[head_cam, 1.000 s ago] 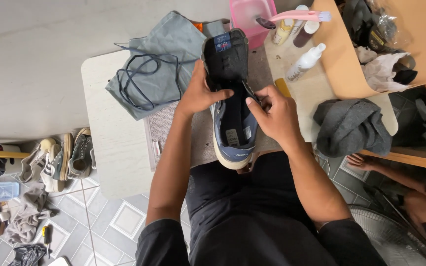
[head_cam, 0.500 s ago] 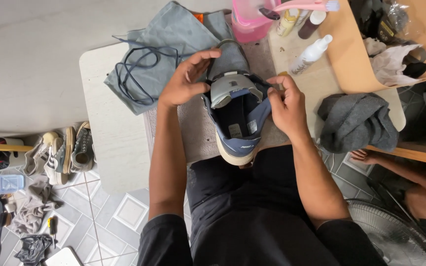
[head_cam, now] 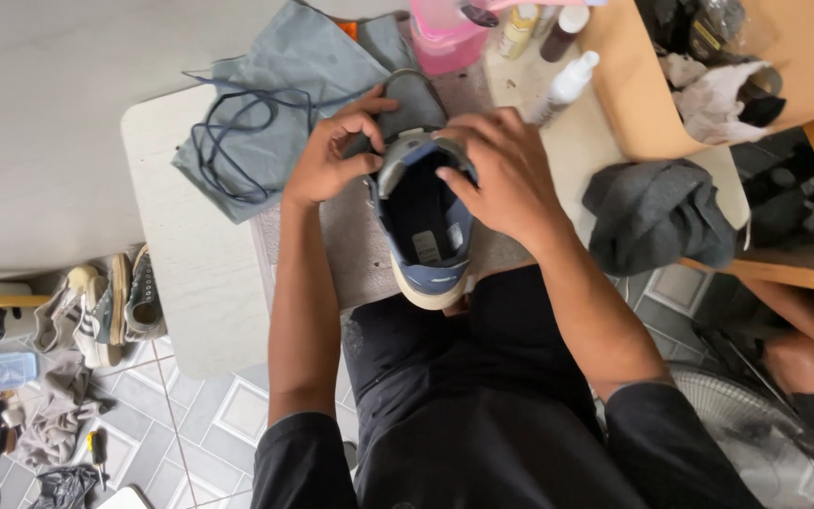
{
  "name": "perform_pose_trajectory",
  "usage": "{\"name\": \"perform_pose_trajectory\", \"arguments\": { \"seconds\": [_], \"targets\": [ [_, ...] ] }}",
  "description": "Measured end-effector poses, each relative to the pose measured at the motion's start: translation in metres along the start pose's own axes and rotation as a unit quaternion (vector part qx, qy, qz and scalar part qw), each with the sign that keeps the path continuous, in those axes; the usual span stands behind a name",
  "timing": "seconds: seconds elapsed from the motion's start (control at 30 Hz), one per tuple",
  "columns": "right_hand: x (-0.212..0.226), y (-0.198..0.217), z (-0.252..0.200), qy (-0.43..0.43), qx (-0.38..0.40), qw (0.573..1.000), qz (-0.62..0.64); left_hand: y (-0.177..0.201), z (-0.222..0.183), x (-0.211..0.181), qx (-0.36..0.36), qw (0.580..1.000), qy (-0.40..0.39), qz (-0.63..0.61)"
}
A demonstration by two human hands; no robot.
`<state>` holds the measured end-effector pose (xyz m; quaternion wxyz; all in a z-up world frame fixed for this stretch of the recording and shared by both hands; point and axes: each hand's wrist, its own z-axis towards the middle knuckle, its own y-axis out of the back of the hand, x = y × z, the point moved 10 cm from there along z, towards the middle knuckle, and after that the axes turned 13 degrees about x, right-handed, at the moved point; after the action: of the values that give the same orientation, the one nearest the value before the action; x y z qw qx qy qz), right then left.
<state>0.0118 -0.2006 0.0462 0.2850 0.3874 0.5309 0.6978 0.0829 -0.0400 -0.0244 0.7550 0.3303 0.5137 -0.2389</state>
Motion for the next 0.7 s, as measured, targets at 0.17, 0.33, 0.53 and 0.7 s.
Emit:
{"name": "perform_pose_trajectory", "arguments": {
  "seconds": [0.17, 0.33, 0.53, 0.7],
  "targets": [
    [-0.027, -0.020, 0.020, -0.083, -0.001, 0.992, 0.091, 0.000, -0.001, 0.009, 0.004, 0.999, -0.019, -0.035],
    [-0.042, -0.019, 0.039, -0.130, -0.053, 0.984, 0.113, -0.008, 0.007, -0.017, -0.002, 0.998, -0.063, -0.022],
    [-0.022, -0.007, 0.021, -0.130, 0.012, 0.977, 0.167, 0.015, -0.010, 0.052, -0.135, 0.982, 0.078, 0.103],
    [-0.026, -0.035, -0.004, -0.128, 0.093, 0.963, 0.220, 0.030, -0.017, 0.078, -0.200, 0.977, 0.013, 0.078]
  ]
}}
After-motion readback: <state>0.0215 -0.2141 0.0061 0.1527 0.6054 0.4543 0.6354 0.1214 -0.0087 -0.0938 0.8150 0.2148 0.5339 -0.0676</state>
